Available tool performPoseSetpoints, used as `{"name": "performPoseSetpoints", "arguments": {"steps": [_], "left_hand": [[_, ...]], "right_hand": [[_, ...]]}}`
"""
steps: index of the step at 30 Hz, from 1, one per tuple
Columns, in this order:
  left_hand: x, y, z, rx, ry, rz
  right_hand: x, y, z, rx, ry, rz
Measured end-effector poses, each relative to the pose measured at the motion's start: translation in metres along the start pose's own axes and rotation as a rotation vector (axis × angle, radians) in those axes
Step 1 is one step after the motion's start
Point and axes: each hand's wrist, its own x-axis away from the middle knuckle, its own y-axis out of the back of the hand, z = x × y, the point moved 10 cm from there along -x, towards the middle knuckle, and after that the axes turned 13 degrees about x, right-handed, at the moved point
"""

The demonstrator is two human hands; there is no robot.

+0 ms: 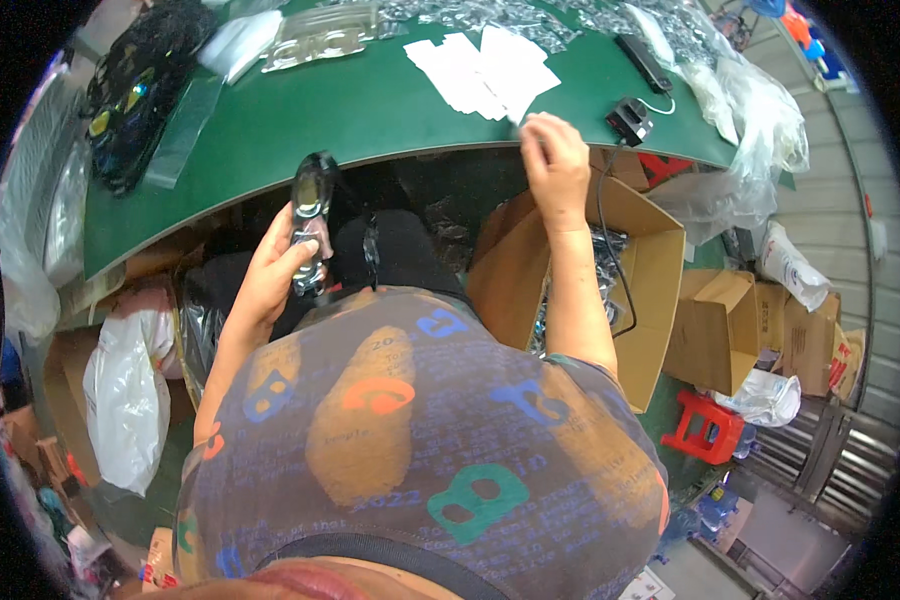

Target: Manually placing swimming goggles into individual plastic bags and sealing them at a factory workbench.

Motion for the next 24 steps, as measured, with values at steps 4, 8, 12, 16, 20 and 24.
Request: {"name": "performPoseSetpoints", "arguments": {"steps": [4, 8, 12, 16, 20, 24], "left_hand": [[-0.006, -0.007, 0.020, 0.084, 0.098, 0.009], [-0.007, -0.014, 0.020, 0.200, 0.092, 0.070], [-0.004, -0.001, 0.015, 0.250, 0.023, 0.005], [0.000, -0.001, 0.007, 0.458, 0.069, 0.017], [-0.002, 0.002, 0.005, 0.572, 0.025, -0.001], [-0.002, 0.000, 0.009, 0.666, 0.024, 0.030]], "right_hand": [[-0.025, 0.024, 0.054, -0.541, -0.198, -0.201], [-0.010, 0.010, 0.215, -0.471, 0.495, 0.151], [0.021, -0.026, 0.263, -0.520, 0.615, 0.326], [0.023, -0.025, 0.275, -0.421, 0.672, 0.292], [0.019, -0.028, 0.280, -0.394, 0.657, 0.308], [0.023, -0.037, 0.278, -0.412, 0.627, 0.324]]}}
